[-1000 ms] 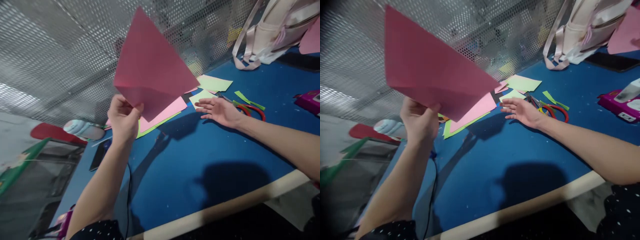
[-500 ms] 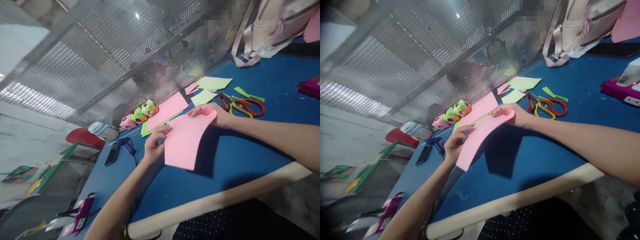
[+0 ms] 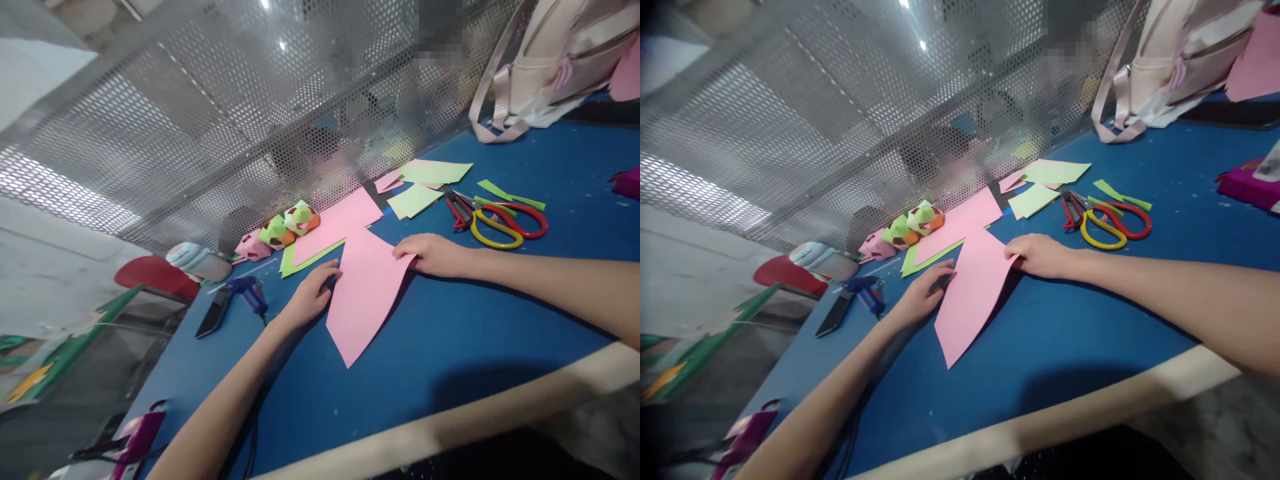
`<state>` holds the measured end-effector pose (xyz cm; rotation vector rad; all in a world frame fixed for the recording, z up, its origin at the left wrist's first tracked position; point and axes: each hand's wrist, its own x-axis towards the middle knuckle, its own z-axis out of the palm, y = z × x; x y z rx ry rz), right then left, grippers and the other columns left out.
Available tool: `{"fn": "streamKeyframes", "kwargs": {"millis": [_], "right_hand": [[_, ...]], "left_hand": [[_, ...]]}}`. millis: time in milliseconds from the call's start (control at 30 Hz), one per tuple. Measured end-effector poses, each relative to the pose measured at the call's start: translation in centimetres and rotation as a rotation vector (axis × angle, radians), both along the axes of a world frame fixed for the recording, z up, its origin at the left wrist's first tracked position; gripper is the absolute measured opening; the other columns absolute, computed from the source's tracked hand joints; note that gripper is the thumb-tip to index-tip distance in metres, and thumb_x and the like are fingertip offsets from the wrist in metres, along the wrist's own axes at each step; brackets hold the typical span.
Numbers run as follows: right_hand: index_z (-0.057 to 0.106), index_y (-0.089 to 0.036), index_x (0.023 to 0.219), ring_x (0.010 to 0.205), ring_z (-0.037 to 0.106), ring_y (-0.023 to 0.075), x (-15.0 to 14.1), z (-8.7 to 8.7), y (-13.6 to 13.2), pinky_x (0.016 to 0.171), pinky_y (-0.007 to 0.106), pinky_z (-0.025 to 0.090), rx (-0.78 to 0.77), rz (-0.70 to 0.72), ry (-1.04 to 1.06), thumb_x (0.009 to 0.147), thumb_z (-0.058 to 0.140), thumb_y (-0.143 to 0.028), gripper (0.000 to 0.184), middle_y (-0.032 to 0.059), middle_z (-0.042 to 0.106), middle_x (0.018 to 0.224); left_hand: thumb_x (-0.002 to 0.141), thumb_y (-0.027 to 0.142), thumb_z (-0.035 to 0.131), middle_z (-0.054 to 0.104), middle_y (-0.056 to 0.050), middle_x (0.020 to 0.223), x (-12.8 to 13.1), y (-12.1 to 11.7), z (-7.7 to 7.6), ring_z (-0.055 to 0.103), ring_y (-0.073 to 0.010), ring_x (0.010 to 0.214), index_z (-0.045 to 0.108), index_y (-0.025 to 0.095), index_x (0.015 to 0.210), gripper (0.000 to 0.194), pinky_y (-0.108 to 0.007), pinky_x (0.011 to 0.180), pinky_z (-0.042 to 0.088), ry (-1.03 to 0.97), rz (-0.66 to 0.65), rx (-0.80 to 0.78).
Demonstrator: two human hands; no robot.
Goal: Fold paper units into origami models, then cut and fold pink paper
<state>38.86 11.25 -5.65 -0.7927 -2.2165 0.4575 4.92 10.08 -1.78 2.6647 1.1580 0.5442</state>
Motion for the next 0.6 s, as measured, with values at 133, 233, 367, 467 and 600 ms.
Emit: {"fn": "streamKeyframes", "kwargs": {"millis": [133, 233, 367, 467, 600], "right_hand": [[0.073, -0.020, 0.093, 0.087, 0.069, 0.0203, -0.2, 0.9, -0.5, 0.080, 0.031, 0.049, -0.066, -0.057, -0.011, 0.089, 0.055, -0.023, 0.019, 0.0056, 0.075, 0.095], [0.075, -0.019, 0.095, 0.086, 0.069, 0.0204, -0.7, 1.6, -0.9, 0.079, 0.031, 0.049, -0.169, -0.147, 0.039, 0.089, 0.058, -0.028, 0.020, 0.0037, 0.076, 0.093], [0.076, -0.020, 0.096, 0.087, 0.069, 0.0213, -1.2, 1.9, -1.1, 0.082, 0.034, 0.050, -0.221, -0.210, 0.091, 0.085, 0.061, -0.026, 0.019, 0.0023, 0.077, 0.094], [0.076, -0.021, 0.095, 0.089, 0.069, 0.0215, -1.2, 1.9, -1.0, 0.084, 0.035, 0.051, -0.237, -0.220, 0.101, 0.084, 0.061, -0.025, 0.020, 0.0017, 0.077, 0.094], [0.076, -0.021, 0.093, 0.089, 0.069, 0.0209, -1.1, 2.0, -1.0, 0.083, 0.034, 0.050, -0.242, -0.196, 0.124, 0.083, 0.062, -0.029, 0.019, 0.0018, 0.076, 0.094]], "left_hand": [[0.086, 0.015, 0.049, 0.055, -0.011, 0.145, -1.6, -3.4, 1.2, 0.051, -0.0288, 0.136, 0.061, 0.022, 0.124, 0.041, -0.051, 0.115, 0.039, -0.065, -0.010, -0.135], [0.096, 0.037, 0.048, 0.059, -0.011, 0.141, -2.4, -5.7, 1.8, 0.053, -0.0324, 0.133, 0.061, 0.027, 0.129, 0.037, -0.051, 0.113, 0.041, -0.233, -0.075, -0.262], [0.084, 0.049, 0.068, 0.067, -0.012, 0.128, -1.3, -7.1, 1.1, 0.062, -0.0330, 0.120, 0.063, 0.027, 0.128, 0.050, -0.045, 0.103, 0.050, -0.363, -0.008, -0.188], [0.086, 0.031, 0.067, 0.075, -0.007, 0.102, 0.3, -7.1, 0.3, 0.070, -0.0260, 0.096, 0.075, 0.024, 0.101, 0.019, -0.037, 0.090, 0.055, -0.344, 0.165, -0.056], [0.086, 0.033, 0.065, 0.077, -0.006, 0.097, 1.2, -6.5, 0.1, 0.069, -0.0250, 0.089, 0.077, 0.021, 0.097, 0.020, -0.034, 0.082, 0.053, -0.354, 0.338, -0.104]]}}
